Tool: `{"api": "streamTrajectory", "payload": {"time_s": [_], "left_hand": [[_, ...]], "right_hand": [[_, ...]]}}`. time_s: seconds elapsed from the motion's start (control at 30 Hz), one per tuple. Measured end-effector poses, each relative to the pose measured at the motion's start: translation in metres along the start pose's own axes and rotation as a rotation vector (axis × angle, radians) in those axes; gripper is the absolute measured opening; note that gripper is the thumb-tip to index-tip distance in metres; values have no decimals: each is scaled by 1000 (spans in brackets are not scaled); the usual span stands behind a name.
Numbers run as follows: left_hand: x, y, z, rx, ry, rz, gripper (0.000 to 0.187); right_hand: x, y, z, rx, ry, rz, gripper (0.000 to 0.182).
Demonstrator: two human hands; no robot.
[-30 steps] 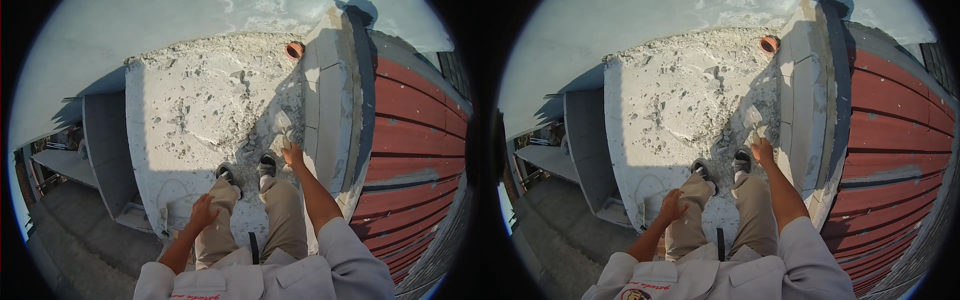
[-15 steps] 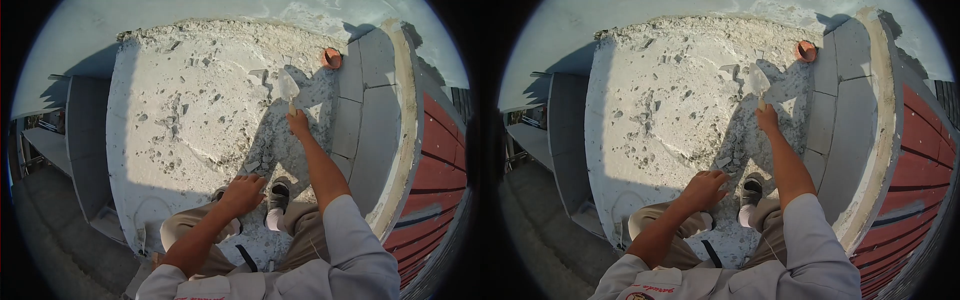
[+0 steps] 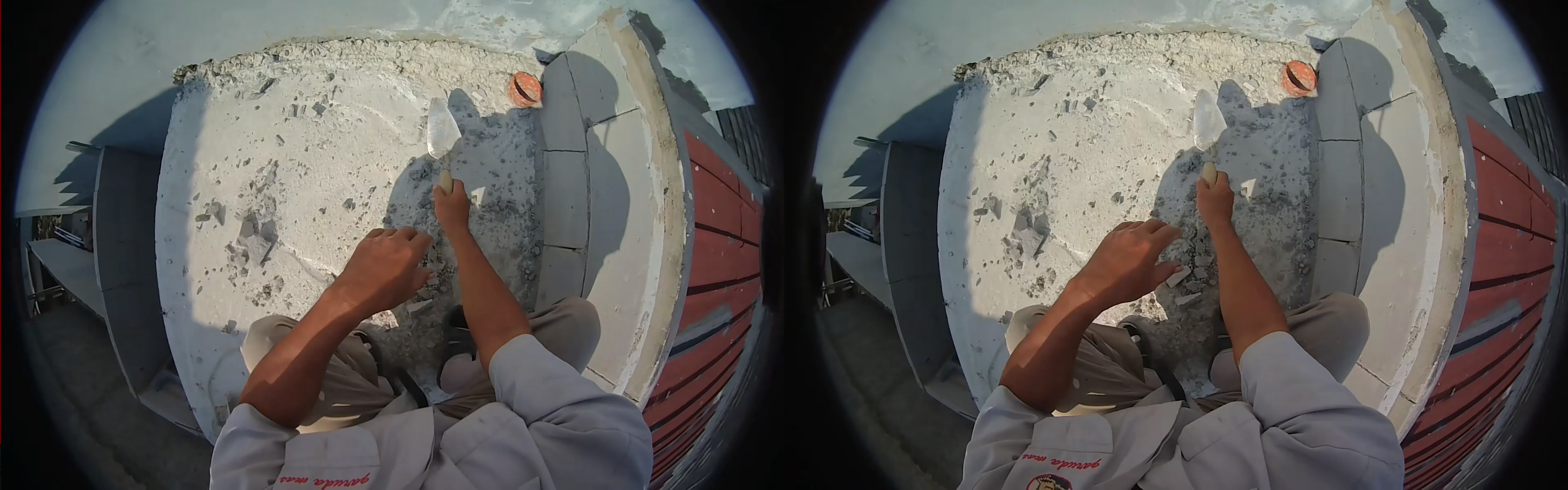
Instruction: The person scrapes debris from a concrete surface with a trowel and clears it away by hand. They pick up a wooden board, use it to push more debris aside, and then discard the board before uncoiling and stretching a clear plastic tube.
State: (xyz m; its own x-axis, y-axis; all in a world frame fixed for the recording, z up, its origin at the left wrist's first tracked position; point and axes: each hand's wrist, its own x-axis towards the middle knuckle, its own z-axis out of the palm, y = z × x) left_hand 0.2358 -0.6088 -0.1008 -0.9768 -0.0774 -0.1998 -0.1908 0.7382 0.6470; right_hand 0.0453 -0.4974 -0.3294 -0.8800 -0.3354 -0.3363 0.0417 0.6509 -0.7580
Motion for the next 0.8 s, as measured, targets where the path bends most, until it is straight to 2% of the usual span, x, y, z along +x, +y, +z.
{"api": "streamTrajectory", "payload": {"time_s": [0.07,0.17,0.2,0.3,0.33,0.4,0.47,0.53,0.6,0.63,0.73,0.8], "left_hand": [[-2,-11,-12,-20,85,-27,45],[7,-23,-25,-61,218,-72,44],[12,-31,-27,-91,266,-71,44],[33,-54,-27,-185,424,-78,42],[38,-55,-34,-221,439,-105,41],[45,-66,-34,-244,503,-137,42],[47,-69,-38,-255,517,-188,45],[51,-66,-38,-252,495,-179,44],[58,-65,-31,-285,476,-150,45],[63,-62,-30,-285,454,-135,45],[80,-52,-25,-309,394,-115,46],[93,-46,-21,-336,360,-112,48]], "right_hand": [[2,50,-27,-129,191,153,37],[-26,104,-22,-94,31,317,36],[-48,107,-14,-117,-60,294,37],[-106,82,6,-295,-415,-19,38],[-117,75,5,-288,-439,-74,39],[-130,84,1,-141,-280,-157,40],[-125,69,-43,-184,-27,144,42],[-111,106,-86,-233,234,339,45],[-106,150,-101,-252,333,392,47],[-106,150,-106,-259,380,413,48],[-128,145,-93,-382,18,306,48],[-141,129,-101,-454,-93,183,46]]}}
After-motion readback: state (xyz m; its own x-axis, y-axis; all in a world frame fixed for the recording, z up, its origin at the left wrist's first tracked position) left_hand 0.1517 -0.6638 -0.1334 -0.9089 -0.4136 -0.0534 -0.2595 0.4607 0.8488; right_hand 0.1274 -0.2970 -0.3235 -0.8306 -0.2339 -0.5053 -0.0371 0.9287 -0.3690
